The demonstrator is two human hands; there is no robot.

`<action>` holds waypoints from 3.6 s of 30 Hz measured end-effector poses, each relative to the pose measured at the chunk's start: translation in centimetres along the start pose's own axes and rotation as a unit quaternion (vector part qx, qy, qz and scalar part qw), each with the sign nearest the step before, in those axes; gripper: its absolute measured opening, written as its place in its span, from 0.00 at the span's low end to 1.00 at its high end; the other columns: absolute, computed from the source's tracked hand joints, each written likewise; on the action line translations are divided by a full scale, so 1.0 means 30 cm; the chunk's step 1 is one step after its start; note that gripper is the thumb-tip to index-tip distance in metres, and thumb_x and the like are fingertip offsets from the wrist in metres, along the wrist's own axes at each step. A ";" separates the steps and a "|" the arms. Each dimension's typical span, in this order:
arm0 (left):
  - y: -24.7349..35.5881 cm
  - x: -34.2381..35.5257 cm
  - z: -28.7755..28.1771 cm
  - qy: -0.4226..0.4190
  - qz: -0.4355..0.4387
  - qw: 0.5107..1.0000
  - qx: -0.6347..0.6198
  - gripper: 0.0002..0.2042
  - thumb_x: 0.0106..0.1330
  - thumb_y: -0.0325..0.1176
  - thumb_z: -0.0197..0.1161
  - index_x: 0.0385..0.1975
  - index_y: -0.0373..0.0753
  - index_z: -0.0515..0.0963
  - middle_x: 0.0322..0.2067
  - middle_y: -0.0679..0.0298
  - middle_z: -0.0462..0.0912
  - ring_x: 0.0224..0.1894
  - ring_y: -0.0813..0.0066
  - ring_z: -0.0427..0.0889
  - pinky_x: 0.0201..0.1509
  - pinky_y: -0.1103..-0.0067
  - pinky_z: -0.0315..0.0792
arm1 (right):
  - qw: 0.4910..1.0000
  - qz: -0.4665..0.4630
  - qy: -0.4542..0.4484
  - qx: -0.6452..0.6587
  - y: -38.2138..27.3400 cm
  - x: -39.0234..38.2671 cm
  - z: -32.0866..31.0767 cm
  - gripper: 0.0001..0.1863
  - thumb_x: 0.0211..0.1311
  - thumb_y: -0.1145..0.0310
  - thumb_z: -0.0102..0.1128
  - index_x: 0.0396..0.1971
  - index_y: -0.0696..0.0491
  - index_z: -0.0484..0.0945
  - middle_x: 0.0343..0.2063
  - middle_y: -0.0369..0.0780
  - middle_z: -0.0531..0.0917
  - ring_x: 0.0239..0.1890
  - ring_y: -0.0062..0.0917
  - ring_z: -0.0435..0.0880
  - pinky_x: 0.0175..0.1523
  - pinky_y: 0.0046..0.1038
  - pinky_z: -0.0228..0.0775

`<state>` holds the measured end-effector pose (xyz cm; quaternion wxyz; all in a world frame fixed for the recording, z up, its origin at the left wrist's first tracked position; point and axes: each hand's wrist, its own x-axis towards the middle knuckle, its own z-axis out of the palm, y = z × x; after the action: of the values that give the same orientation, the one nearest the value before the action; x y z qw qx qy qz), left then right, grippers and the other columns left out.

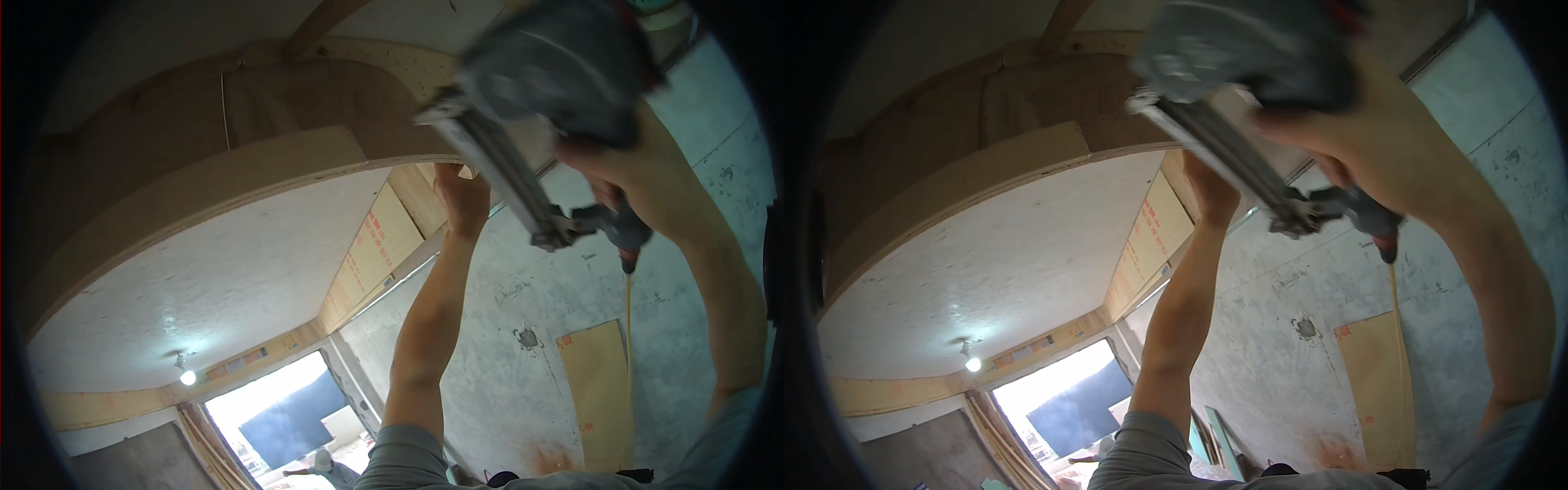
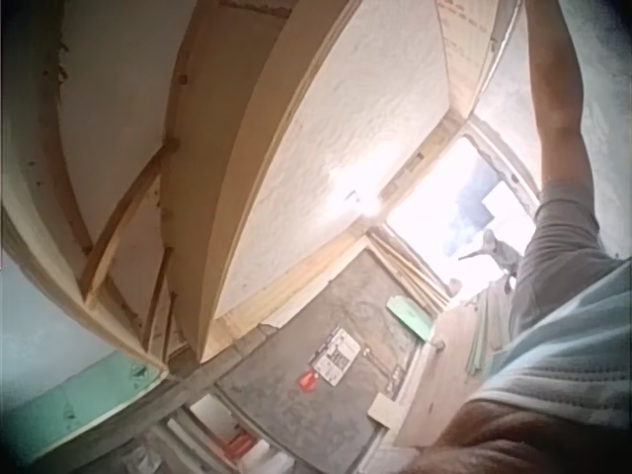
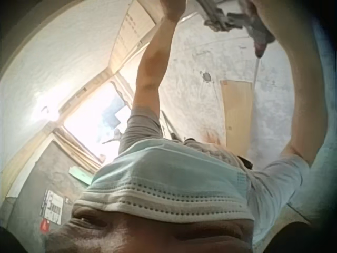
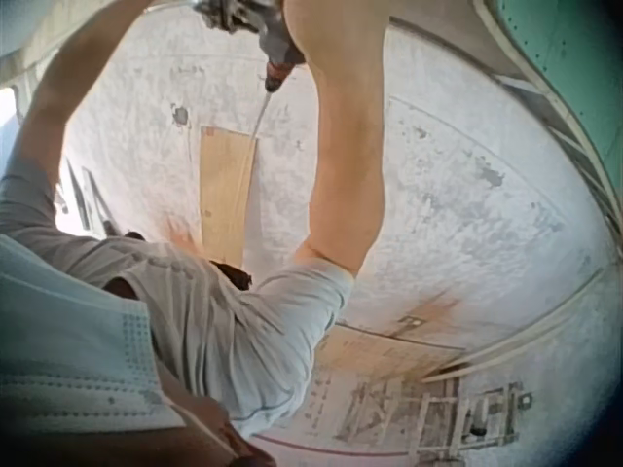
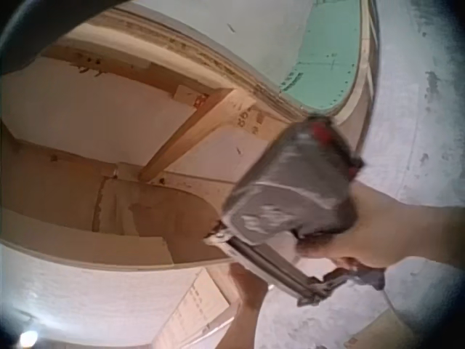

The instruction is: Installing curved wooden panels onto a ceiling structure using a pneumatic nail gun.

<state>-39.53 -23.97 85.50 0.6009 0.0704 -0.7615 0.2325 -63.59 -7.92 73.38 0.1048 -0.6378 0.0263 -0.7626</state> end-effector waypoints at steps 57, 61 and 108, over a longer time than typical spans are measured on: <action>0.899 0.057 -0.296 0.509 0.361 0.751 0.214 0.43 0.51 0.33 0.77 0.60 0.32 0.51 0.52 0.50 0.64 0.55 0.63 0.71 0.61 0.69 0.74 | 0.854 0.424 0.066 0.295 0.764 -0.808 0.011 0.17 0.56 0.78 0.64 0.44 0.54 0.69 0.15 0.33 0.71 0.14 0.19 0.70 0.21 0.26 0.65; 1.020 0.113 -0.243 0.054 0.349 0.672 0.651 0.32 0.55 0.55 0.71 0.54 0.39 0.75 0.52 0.56 0.77 0.56 0.60 0.75 0.54 0.63 0.72 | 0.857 0.417 0.070 0.296 0.831 -0.827 0.024 0.14 0.57 0.77 0.63 0.41 0.54 0.70 0.14 0.32 0.71 0.13 0.18 0.70 0.20 0.25 0.65; 1.686 0.070 -0.647 -0.101 0.394 -0.003 0.914 0.15 0.73 0.31 0.54 0.58 0.42 0.74 0.53 0.59 0.81 0.53 0.67 0.81 0.54 0.75 0.78 | 0.842 0.415 -0.207 0.277 1.156 -0.934 0.164 0.08 0.52 0.78 0.65 0.33 0.57 0.78 0.15 0.34 0.75 0.13 0.19 0.74 0.18 0.25 0.65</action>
<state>-42.54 29.52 77.13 0.2344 -0.2724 -0.1264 -0.9246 -49.79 -35.90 41.16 0.5863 -0.6551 0.0539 -0.4734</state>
